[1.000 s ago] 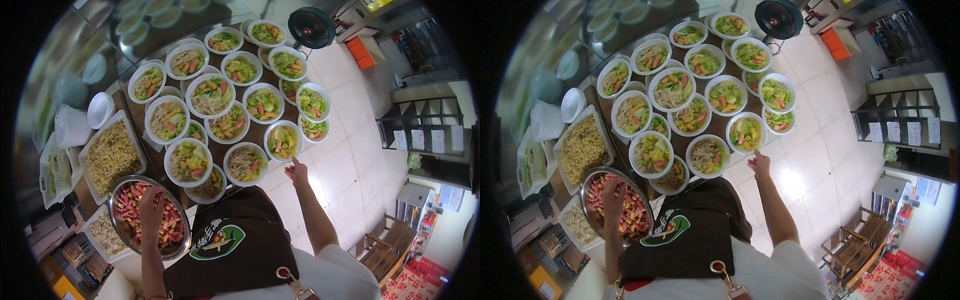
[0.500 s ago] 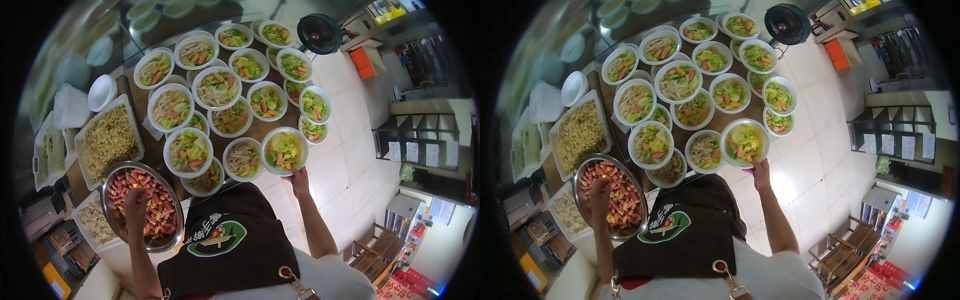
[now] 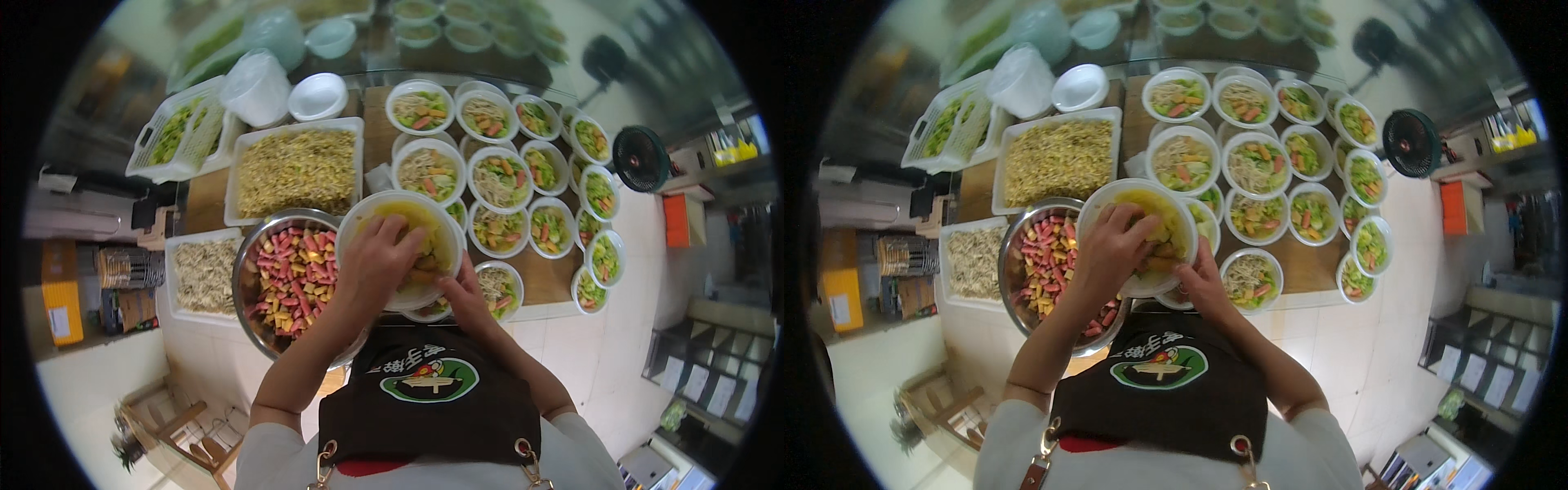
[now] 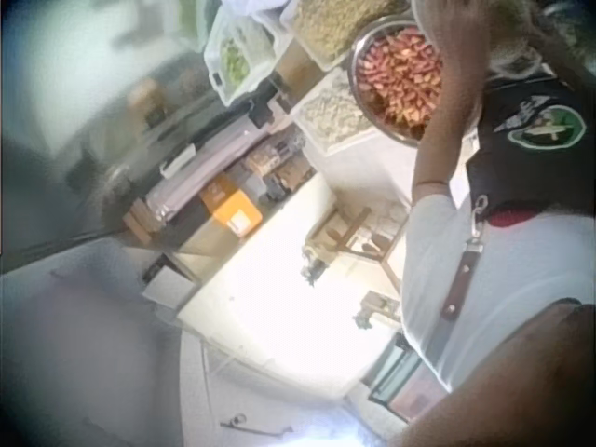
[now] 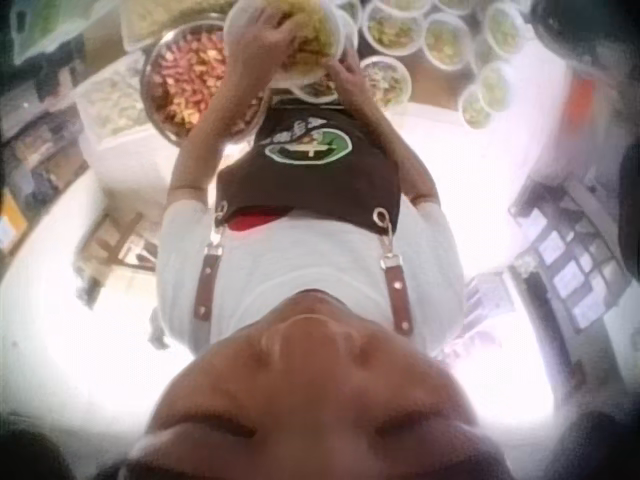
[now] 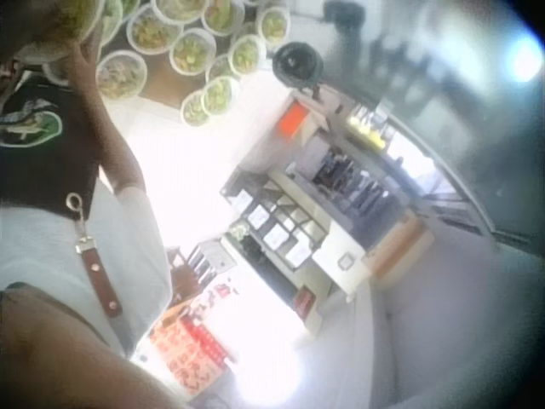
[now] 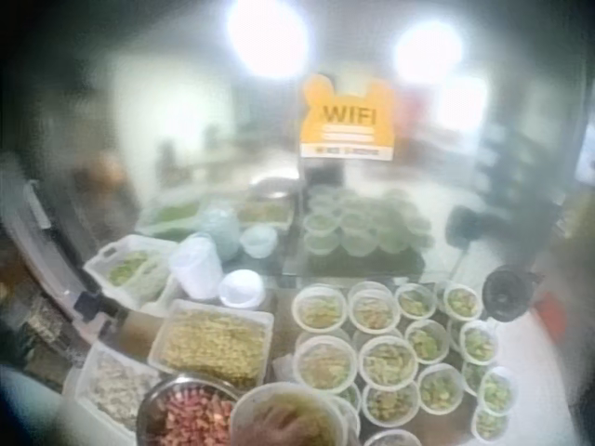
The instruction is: The person assembles multiple noodle bowls by adding noodles, sliced sausages, and lettuce to each bowl. They repeatedly pick up bowls, add ingredients from nearby containers, and place the bowls back on the table.
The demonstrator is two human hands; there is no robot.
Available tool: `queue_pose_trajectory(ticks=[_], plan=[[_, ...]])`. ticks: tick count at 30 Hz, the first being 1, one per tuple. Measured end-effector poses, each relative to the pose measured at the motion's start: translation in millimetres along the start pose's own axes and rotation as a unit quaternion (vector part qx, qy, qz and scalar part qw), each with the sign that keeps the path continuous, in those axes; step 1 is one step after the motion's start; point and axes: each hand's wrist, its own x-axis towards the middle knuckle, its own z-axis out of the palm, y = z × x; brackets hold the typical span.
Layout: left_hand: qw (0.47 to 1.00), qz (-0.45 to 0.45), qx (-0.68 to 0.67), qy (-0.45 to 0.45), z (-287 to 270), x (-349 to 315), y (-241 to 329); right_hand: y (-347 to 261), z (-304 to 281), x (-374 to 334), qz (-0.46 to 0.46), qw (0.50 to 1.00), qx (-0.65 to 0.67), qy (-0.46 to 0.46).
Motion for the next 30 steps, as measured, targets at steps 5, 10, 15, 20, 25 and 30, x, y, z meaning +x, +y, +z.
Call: queue_pose_trajectory(ticks=[5,10,15,20,25,30], plan=[[0.966,-0.174,-0.192,0.015,-23.0,-26.3,-35.5,-11.5,42.7,8.9,0.049,0.996,-0.003,-0.069],[0.891,-0.259,-0.370,0.048,-47.3,-41.3,-77.3,3.7,56.7,21.1,0.094,0.993,0.016,-0.070],[0.890,-0.315,-0.277,0.179,-153.7,-22.6,-220.8,17.7,67.7,28.1,0.108,0.990,0.048,-0.071],[0.801,-0.369,-0.331,0.335,-233.8,-35.7,-351.0,23.5,74.8,33.6,0.096,0.993,0.054,-0.050],[0.886,-0.418,0.084,0.183,-176.2,-238.8,-480.6,32.8,75.3,38.5,0.130,0.991,0.007,-0.020],[0.746,-0.640,0.177,-0.051,-50.5,-347.5,-468.9,31.9,84.0,43.7,0.138,0.986,-0.078,0.041]])
